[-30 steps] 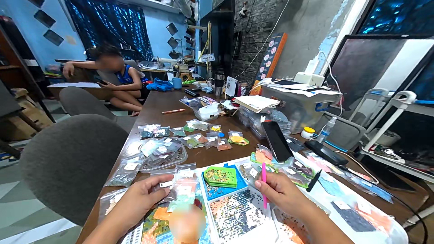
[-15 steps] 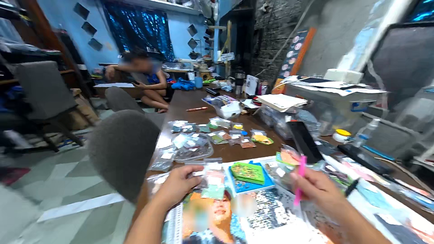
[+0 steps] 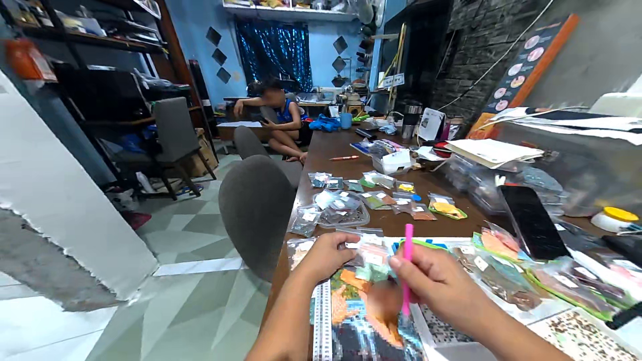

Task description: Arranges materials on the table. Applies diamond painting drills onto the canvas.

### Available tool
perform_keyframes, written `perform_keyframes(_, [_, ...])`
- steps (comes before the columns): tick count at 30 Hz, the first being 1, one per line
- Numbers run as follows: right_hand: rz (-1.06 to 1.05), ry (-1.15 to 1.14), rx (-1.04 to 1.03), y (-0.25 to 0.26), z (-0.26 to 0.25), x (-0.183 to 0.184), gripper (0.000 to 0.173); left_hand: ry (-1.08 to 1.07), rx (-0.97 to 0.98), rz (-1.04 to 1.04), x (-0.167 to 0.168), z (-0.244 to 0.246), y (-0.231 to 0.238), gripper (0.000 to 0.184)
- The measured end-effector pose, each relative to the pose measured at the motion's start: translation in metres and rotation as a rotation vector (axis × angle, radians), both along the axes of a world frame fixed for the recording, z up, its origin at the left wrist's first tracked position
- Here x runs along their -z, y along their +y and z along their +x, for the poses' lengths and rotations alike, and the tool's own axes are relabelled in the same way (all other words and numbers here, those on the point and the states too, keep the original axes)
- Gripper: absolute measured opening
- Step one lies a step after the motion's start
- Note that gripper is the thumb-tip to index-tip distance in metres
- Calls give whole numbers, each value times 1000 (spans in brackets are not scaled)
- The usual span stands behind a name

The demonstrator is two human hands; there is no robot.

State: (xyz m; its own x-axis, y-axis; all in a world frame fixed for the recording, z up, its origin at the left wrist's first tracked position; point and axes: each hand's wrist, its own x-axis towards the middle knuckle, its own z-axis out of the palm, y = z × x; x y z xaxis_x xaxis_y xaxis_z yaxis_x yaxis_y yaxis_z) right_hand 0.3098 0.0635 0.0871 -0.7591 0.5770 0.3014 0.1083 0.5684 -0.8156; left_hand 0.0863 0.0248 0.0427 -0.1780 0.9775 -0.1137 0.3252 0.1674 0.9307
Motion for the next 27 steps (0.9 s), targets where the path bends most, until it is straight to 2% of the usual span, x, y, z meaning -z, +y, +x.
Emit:
perform_keyframes(4, [-32,24,26,-5,-20,15,30,-32,3,12,1,0,1,28])
perform_keyframes(10, [38,83,79,-6,-24,47,32,9,0,-11,0,0,2,28])
perform_keyframes(27, [112,147,67,-6,-24,57,33,23,9,-12,0,0,1,28])
